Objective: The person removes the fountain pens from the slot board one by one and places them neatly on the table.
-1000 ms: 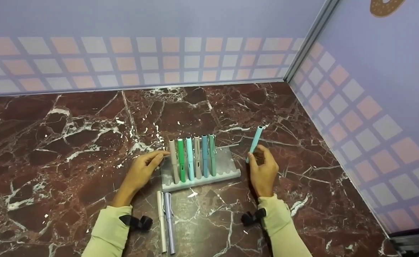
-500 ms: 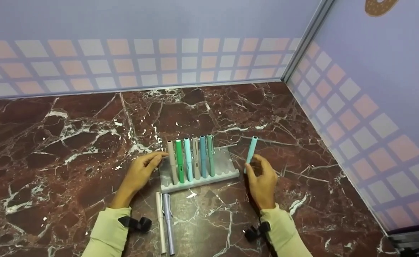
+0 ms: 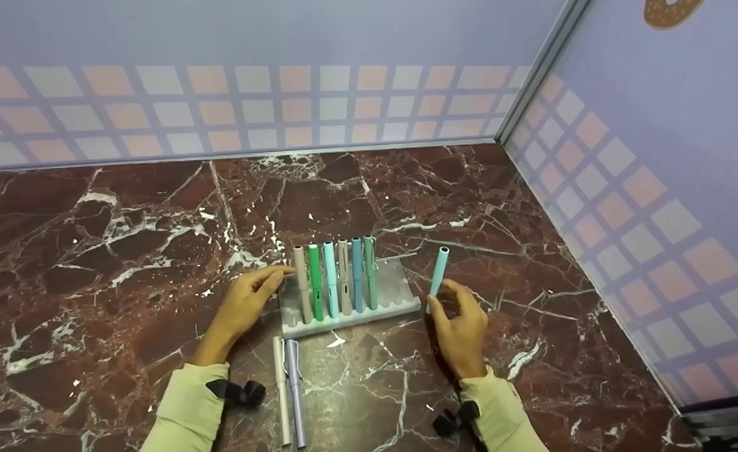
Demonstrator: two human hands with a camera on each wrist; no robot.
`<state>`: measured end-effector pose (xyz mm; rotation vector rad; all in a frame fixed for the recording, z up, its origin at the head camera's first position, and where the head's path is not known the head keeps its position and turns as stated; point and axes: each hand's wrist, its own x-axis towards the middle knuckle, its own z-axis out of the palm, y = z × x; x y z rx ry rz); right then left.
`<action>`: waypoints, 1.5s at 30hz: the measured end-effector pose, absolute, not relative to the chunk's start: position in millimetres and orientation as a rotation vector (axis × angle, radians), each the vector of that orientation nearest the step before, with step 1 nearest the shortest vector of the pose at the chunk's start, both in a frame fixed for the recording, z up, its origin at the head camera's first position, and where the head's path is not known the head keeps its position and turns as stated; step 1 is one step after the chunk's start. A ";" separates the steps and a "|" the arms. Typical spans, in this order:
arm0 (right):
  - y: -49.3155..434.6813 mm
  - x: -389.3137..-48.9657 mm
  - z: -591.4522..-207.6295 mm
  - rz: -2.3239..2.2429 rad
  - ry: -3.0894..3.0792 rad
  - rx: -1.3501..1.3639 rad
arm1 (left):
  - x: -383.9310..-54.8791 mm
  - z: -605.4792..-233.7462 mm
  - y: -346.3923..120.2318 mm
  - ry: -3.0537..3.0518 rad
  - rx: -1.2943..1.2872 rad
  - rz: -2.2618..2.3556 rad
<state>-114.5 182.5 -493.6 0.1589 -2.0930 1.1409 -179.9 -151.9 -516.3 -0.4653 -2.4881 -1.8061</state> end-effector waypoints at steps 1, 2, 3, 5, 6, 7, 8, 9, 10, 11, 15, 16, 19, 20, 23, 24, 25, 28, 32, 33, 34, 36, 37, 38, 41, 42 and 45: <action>182.3 -114.3 -493.3 1.147 -2.091 0.164 | -179.7 -515.8 -151.9 -2.485 -0.463 -1.812; 182.1 -114.2 -493.1 1.151 -2.090 0.169 | -179.6 -515.5 -151.9 -2.482 -0.463 -1.816; 181.9 -114.1 -493.1 1.156 -2.089 0.172 | -179.5 -515.2 -151.9 -2.481 -0.463 -1.816; 181.0 -114.2 -494.0 1.166 -2.082 0.178 | -179.1 -514.5 -152.0 -2.483 -0.461 -1.813; 180.5 -114.4 -495.2 1.166 -2.077 0.182 | -179.0 -514.3 -152.1 -2.486 -0.460 -1.813; 180.0 -115.1 -497.7 1.166 -2.070 0.185 | -178.8 -514.2 -152.3 -2.490 -0.457 -1.811; 179.4 -116.1 -501.2 1.168 -2.062 0.199 | -178.8 -514.3 -152.4 -2.494 -0.456 -1.809; 178.7 -117.2 -505.1 1.170 -2.055 0.215 | -178.7 -514.3 -152.6 -2.498 -0.455 -1.806; 177.7 -118.3 -509.3 1.171 -2.047 0.234 | -178.8 -514.4 -152.8 -2.501 -0.457 -1.803; 176.4 -119.2 -513.6 1.173 -2.041 0.252 | -179.0 -514.7 -152.9 -2.501 -0.458 -1.802; 168.6 -120.1 -526.6 1.189 -2.040 0.340 | -179.8 -515.0 -153.2 -2.499 -0.471 -1.792; 165.9 -119.6 -527.9 1.185 -2.043 0.354 | -179.9 -515.1 -153.2 -2.495 -0.476 -1.790; 156.5 -117.1 -529.7 1.171 -2.061 0.401 | -180.2 -514.8 -153.2 -2.482 -0.486 -1.780; 152.8 -116.5 -529.6 1.165 -2.063 0.412 | -180.4 -515.0 -153.2 -2.478 -0.488 -1.778; 139.3 -114.2 -529.4 1.144 -2.066 0.450 | -180.5 -515.0 -153.3 -2.470 -0.492 -1.778; 134.1 -113.4 -529.6 1.135 -2.064 0.467 | -180.4 -515.1 -153.4 -2.468 -0.490 -1.781; 128.5 -112.4 -529.5 1.138 -2.063 0.479 | -180.3 -515.2 -153.4 -2.468 -0.488 -1.782; 109.4 -108.4 -529.6 1.187 -2.058 0.540 | -179.8 -515.6 -153.8 -2.467 -0.488 -1.792; 81.0 -102.3 -528.5 1.307 -2.052 0.645 | -179.5 -516.1 -154.0 -2.464 -0.491 -1.810; 74.6 -100.9 -528.2 1.331 -2.053 0.665 | -179.5 -516.3 -153.9 -2.463 -0.492 -1.816; 68.9 -99.4 -527.8 1.340 -2.055 0.676 | -179.5 -516.5 -153.7 -2.461 -0.493 -1.820; 60.7 -97.1 -526.8 1.345 -2.058 0.694 | -179.3 -516.7 -153.1 -2.462 -0.488 -1.819; 58.1 -96.2 -526.7 1.341 -2.053 0.694 | -179.3 -516.8 -152.8 -2.464 -0.485 -1.823; 56.4 -95.5 -526.5 1.345 -2.047 0.693 | -179.1 -516.7 -152.6 -2.468 -0.480 -1.822; 55.1 -94.1 -526.8 1.371 -2.043 0.680 | -179.1 -516.1 -152.0 -2.476 -0.475 -1.803; 55.2 -93.9 -526.8 1.376 -2.044 0.673 | -179.3 -515.9 -152.0 -2.479 -0.475 -1.801; 54.7 -91.9 -524.8 1.405 -2.059 0.640 | -179.8 -517.0 -152.1 -2.482 -0.481 -1.781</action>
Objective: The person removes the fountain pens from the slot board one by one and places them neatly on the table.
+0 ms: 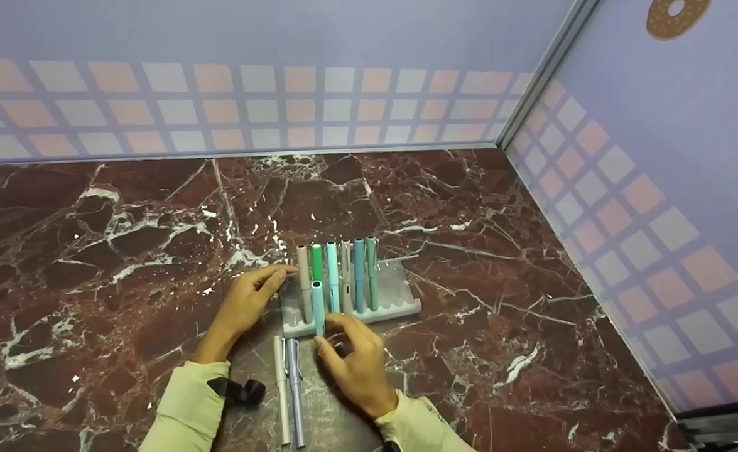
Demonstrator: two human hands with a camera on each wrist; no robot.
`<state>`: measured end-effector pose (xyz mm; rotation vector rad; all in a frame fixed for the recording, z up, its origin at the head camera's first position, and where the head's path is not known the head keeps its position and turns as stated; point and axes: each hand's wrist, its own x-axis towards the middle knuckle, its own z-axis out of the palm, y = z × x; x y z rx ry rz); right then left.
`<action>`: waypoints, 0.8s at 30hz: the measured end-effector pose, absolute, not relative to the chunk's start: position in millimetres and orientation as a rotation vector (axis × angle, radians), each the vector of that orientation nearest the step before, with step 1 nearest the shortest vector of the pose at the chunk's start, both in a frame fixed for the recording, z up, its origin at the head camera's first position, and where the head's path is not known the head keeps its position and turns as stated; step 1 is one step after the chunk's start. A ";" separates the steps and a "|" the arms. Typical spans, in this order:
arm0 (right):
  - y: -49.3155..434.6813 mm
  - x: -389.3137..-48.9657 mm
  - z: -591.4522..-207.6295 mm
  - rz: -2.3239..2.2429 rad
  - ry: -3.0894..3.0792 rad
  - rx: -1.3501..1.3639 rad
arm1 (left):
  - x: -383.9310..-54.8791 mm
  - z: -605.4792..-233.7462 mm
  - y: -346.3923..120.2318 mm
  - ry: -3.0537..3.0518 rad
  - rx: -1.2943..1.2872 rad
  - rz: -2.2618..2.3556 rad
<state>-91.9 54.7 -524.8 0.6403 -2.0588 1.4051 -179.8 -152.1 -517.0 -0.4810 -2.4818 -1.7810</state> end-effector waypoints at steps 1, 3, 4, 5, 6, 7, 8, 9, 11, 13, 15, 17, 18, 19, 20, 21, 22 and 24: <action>54.3 -90.6 -522.9 1.407 -2.066 0.626 | -179.9 -517.5 -152.0 -2.484 -0.480 -1.776; 53.5 -85.8 -515.6 1.444 -2.079 0.605 | -179.7 -518.6 -151.8 -2.491 -0.469 -1.768; 53.0 -82.9 -511.1 1.471 -2.083 0.595 | -179.3 -518.7 -151.6 -2.493 -0.464 -1.763; 52.6 -79.9 -506.3 1.506 -2.086 0.592 | -178.9 -518.7 -151.3 -2.493 -0.461 -1.761; 52.5 -76.8 -502.1 1.536 -2.091 0.586 | -178.5 -518.7 -151.0 -2.496 -0.459 -1.756; 52.5 -73.7 -498.1 1.560 -2.096 0.580 | -178.3 -518.9 -150.8 -2.500 -0.461 -1.750; 52.6 -70.5 -495.0 1.585 -2.098 0.577 | -178.1 -518.7 -150.4 -2.502 -0.465 -1.744; 52.8 -68.0 -493.5 1.606 -2.101 0.573 | -177.9 -518.4 -150.0 -2.503 -0.470 -1.743; 53.8 -64.5 -498.6 1.645 -2.111 0.563 | -178.1 -518.0 -149.5 -2.503 -0.474 -1.744; 55.4 -60.9 -507.0 1.671 -2.125 0.552 | -178.7 -518.1 -149.4 -2.503 -0.470 -1.750; 57.3 -56.4 -516.1 1.699 -2.147 0.546 | -179.0 -517.8 -149.5 -2.501 -0.462 -1.763; 60.1 -49.7 -522.1 1.736 -2.176 0.532 | -179.5 -518.0 -150.1 -2.498 -0.458 -1.781; 61.4 -45.6 -522.8 1.764 -2.184 0.529 | -179.5 -517.9 -150.3 -2.499 -0.457 -1.784; 62.8 -41.3 -523.1 1.788 -2.195 0.527 | -179.5 -517.8 -150.7 -2.500 -0.458 -1.787; 64.2 -37.0 -523.1 1.813 -2.209 0.521 | -179.5 -517.7 -151.0 -2.502 -0.458 -1.788; 65.6 -32.8 -522.8 1.845 -2.219 0.513 | -179.6 -517.5 -151.4 -2.503 -0.458 -1.786; 66.7 -28.9 -522.5 1.871 -2.223 0.506 | -179.7 -517.2 -151.7 -2.506 -0.459 -1.782; 68.3 -23.3 -521.3 1.908 -2.230 0.499 | -180.0 -516.2 -151.9 -2.511 -0.463 -1.766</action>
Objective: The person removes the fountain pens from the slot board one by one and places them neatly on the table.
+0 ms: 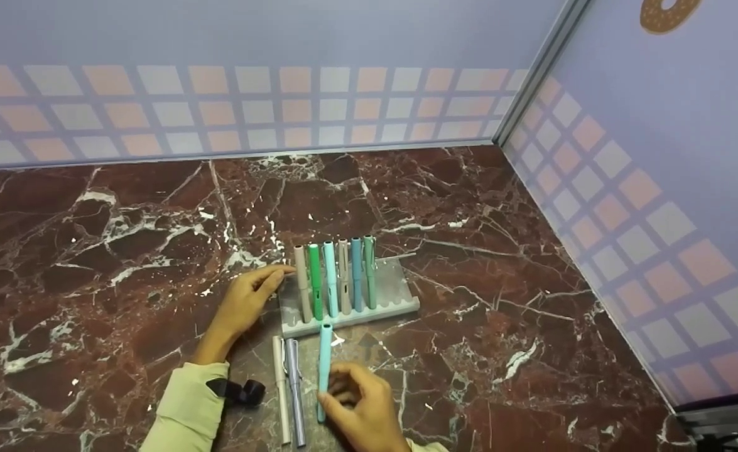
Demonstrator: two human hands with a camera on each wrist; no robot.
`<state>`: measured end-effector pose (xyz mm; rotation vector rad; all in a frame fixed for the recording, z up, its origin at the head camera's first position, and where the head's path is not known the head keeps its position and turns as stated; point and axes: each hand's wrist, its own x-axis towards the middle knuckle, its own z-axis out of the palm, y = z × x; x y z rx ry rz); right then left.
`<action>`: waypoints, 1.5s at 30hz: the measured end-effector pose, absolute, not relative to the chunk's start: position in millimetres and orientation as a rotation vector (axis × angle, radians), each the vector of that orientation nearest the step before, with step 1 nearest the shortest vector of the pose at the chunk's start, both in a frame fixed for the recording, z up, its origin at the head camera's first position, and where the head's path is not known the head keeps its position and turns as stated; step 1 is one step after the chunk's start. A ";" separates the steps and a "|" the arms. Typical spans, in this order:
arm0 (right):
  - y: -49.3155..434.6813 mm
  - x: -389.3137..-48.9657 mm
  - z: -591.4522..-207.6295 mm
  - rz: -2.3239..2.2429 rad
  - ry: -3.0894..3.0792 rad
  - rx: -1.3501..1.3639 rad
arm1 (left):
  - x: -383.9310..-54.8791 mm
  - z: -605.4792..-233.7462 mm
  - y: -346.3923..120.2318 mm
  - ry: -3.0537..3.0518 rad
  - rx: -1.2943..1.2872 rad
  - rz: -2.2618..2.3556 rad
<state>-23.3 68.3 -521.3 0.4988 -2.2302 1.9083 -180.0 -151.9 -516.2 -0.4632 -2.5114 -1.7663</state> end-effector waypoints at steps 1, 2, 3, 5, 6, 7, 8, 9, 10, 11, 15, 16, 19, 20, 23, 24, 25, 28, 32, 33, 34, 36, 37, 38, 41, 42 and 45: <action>68.8 -21.6 -520.7 1.922 -2.239 0.490 | -180.0 -515.7 -151.9 -2.510 -0.466 -1.764; 69.0 -20.5 -520.1 1.936 -2.244 0.480 | -180.2 -515.3 -151.8 -2.509 -0.468 -1.762; 69.1 -20.0 -519.7 1.953 -2.247 0.467 | -180.3 -515.0 -151.8 -2.507 -0.470 -1.762; 68.9 -20.1 -518.9 1.976 -2.267 0.440 | -180.4 -514.9 -151.6 -2.506 -0.473 -1.761; 68.7 -20.4 -518.6 1.983 -2.280 0.425 | -180.3 -514.9 -151.6 -2.505 -0.475 -1.760; 68.5 -20.7 -518.3 1.987 -2.297 0.409 | -180.4 -515.3 -151.6 -2.503 -0.477 -1.763; 68.4 -20.8 -518.2 1.993 -2.315 0.392 | -180.5 -515.6 -151.5 -2.501 -0.480 -1.762; 68.4 -21.0 -518.2 1.993 -2.337 0.375 | -180.5 -515.9 -151.6 -2.497 -0.483 -1.760; 68.4 -21.1 -518.3 1.986 -2.362 0.362 | -180.5 -516.3 -151.6 -2.495 -0.484 -1.758; 68.5 -21.3 -518.3 1.977 -2.387 0.350 | -180.6 -516.5 -151.6 -2.492 -0.488 -1.759; 69.4 -21.8 -517.9 1.916 -2.479 0.334 | -180.4 -516.9 -151.2 -2.481 -0.486 -1.759; 69.7 -22.0 -517.5 1.892 -2.502 0.337 | -180.3 -516.9 -151.2 -2.481 -0.484 -1.761; 70.9 -22.4 -515.1 1.841 -2.564 0.340 | -179.9 -516.7 -150.9 -2.478 -0.481 -1.766; 71.4 -22.5 -514.0 1.830 -2.584 0.340 | -179.9 -516.8 -150.7 -2.478 -0.481 -1.766; 72.9 -22.9 -511.0 1.800 -2.645 0.331 | -180.3 -516.9 -150.4 -2.481 -0.483 -1.765; 73.3 -23.1 -510.1 1.791 -2.660 0.328 | -180.5 -517.0 -150.4 -2.482 -0.485 -1.764; 73.6 -23.4 -509.4 1.786 -2.673 0.324 | -180.6 -517.1 -150.4 -2.482 -0.485 -1.762; 74.3 -23.8 -507.8 1.786 -2.697 0.309 | -180.6 -517.5 -150.9 -2.483 -0.482 -1.761; 73.8 -24.0 -507.0 1.772 -2.715 0.292 | -179.8 -517.3 -151.9 -2.477 -0.479 -1.783; 73.6 -23.9 -507.0 1.763 -2.719 0.293 | -179.6 -517.1 -152.0 -2.476 -0.479 -1.787; 73.4 -23.8 -507.0 1.754 -2.723 0.295 | -179.6 -517.0 -152.0 -2.475 -0.480 -1.791; 73.2 -24.0 -506.9 1.741 -2.728 0.296 | -179.8 -516.9 -151.9 -2.474 -0.480 -1.793; 73.0 -24.2 -506.9 1.733 -2.730 0.298 | -180.0 -516.9 -151.8 -2.474 -0.481 -1.793; 72.8 -24.4 -506.7 1.727 -2.733 0.301 | -180.2 -517.1 -151.7 -2.476 -0.480 -1.790; 71.9 -24.9 -506.5 1.704 -2.739 0.305 | -180.8 -517.2 -151.3 -2.478 -0.484 -1.779; 71.5 -25.0 -506.6 1.694 -2.741 0.309 | -180.9 -517.0 -151.1 -2.478 -0.486 -1.779; 70.7 -25.2 -507.8 1.649 -2.742 0.328 | -180.7 -516.7 -150.9 -2.475 -0.490 -1.778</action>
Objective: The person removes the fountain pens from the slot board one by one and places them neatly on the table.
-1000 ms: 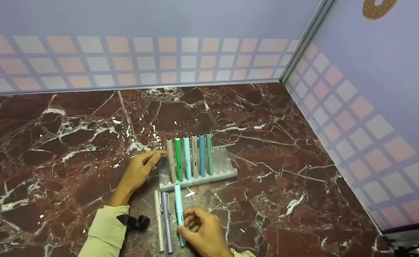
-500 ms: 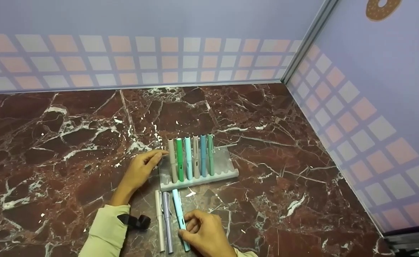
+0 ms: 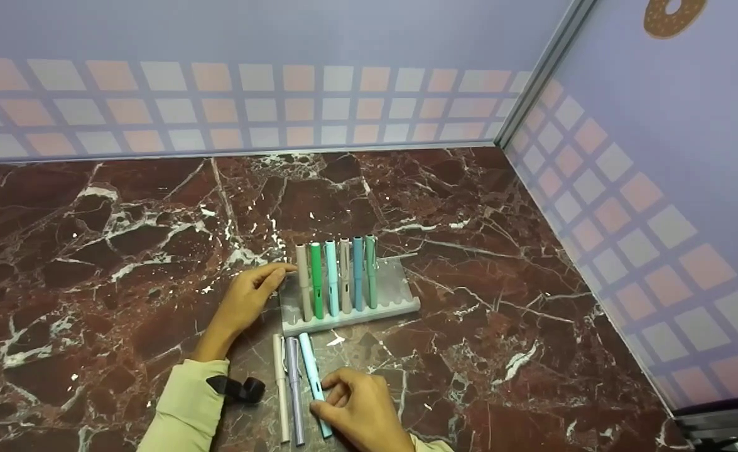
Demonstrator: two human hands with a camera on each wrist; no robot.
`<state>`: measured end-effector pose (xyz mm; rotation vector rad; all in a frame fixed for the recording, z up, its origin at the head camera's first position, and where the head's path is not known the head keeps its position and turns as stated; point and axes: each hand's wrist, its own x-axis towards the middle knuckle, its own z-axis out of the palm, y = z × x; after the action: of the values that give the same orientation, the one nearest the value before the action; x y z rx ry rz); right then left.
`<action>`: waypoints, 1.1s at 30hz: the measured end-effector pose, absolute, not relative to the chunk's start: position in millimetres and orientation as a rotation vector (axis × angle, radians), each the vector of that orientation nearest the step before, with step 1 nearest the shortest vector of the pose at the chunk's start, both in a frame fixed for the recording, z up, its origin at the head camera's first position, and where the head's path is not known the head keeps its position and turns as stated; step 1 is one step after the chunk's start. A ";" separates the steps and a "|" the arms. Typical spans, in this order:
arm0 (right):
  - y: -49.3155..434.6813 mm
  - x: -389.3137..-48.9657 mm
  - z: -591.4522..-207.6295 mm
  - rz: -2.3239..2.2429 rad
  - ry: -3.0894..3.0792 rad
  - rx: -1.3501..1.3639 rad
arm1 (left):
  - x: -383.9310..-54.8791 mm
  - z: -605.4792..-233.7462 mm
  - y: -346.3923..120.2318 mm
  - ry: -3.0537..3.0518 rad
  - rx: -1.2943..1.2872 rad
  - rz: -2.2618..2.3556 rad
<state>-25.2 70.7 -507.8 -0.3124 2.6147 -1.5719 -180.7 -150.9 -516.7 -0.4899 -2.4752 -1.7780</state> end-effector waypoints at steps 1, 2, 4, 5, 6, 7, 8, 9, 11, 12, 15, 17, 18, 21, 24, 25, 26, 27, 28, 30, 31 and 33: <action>70.6 -25.3 -508.3 -1.560 2.634 -0.326 | -180.7 -516.7 -150.9 -2.475 -0.491 -1.778; 70.5 -25.3 -508.7 -1.547 2.653 -0.340 | -180.7 -516.7 -150.8 -2.474 -0.492 -1.778; 70.6 -25.4 -509.4 -1.528 2.686 -0.368 | -180.7 -516.8 -150.7 -2.475 -0.494 -1.777; 70.8 -25.4 -509.6 -1.518 2.702 -0.384 | -180.8 -516.9 -150.8 -2.475 -0.494 -1.777; 71.0 -25.4 -509.7 -1.512 2.712 -0.394 | -180.9 -517.0 -150.7 -2.477 -0.493 -1.779; 71.3 -25.4 -509.8 -1.504 2.723 -0.408 | -180.9 -517.1 -150.7 -2.478 -0.491 -1.779; 71.5 -25.4 -509.9 -1.501 2.726 -0.416 | -180.9 -517.2 -150.8 -2.480 -0.487 -1.777; 71.7 -25.4 -509.9 -1.501 2.727 -0.423 | -180.9 -517.3 -150.8 -2.482 -0.485 -1.776; 72.1 -25.7 -510.0 -1.500 2.727 -0.430 | -180.7 -517.4 -150.9 -2.483 -0.479 -1.777; 72.1 -25.9 -510.0 -1.504 2.721 -0.427 | -180.6 -517.3 -150.8 -2.483 -0.478 -1.777; 72.0 -26.7 -510.4 -1.518 2.697 -0.407 | -180.1 -517.2 -151.0 -2.481 -0.480 -1.782; 71.9 -27.4 -511.0 -1.535 2.678 -0.390 | -180.0 -517.2 -151.1 -2.478 -0.482 -1.788; 71.8 -27.7 -511.5 -1.550 2.666 -0.380 | -180.0 -517.4 -151.2 -2.476 -0.482 -1.789; 71.8 -29.2 -513.1 -1.614 2.629 -0.367 | -180.2 -517.7 -151.5 -2.471 -0.485 -1.794; 71.6 -30.8 -514.7 -1.697 2.592 -0.381 | -180.6 -518.0 -151.9 -2.473 -0.490 -1.790; 71.5 -31.3 -515.1 -1.719 2.584 -0.391 | -180.7 -518.0 -152.0 -2.475 -0.490 -1.788; 71.4 -31.8 -515.6 -1.736 2.581 -0.403 | -180.9 -517.9 -152.1 -2.479 -0.491 -1.784; 71.3 -32.2 -516.1 -1.752 2.576 -0.413 | -181.0 -517.8 -152.2 -2.483 -0.492 -1.779; 71.3 -32.4 -516.7 -1.760 2.582 -0.425 | -181.0 -517.7 -152.1 -2.486 -0.492 -1.776; 71.4 -33.3 -517.9 -1.768 2.600 -0.450 | -181.1 -517.5 -152.2 -2.493 -0.492 -1.771; 71.6 -33.9 -518.7 -1.773 2.608 -0.468 | -181.2 -517.4 -152.3 -2.496 -0.492 -1.766; 72.3 -35.9 -520.8 -1.782 2.629 -0.512 | -181.3 -517.2 -152.4 -2.499 -0.491 -1.762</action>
<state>-35.9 72.3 -520.8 -0.5120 2.6294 -1.7821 -181.3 -152.4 -517.2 -0.4914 -2.4988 -1.7620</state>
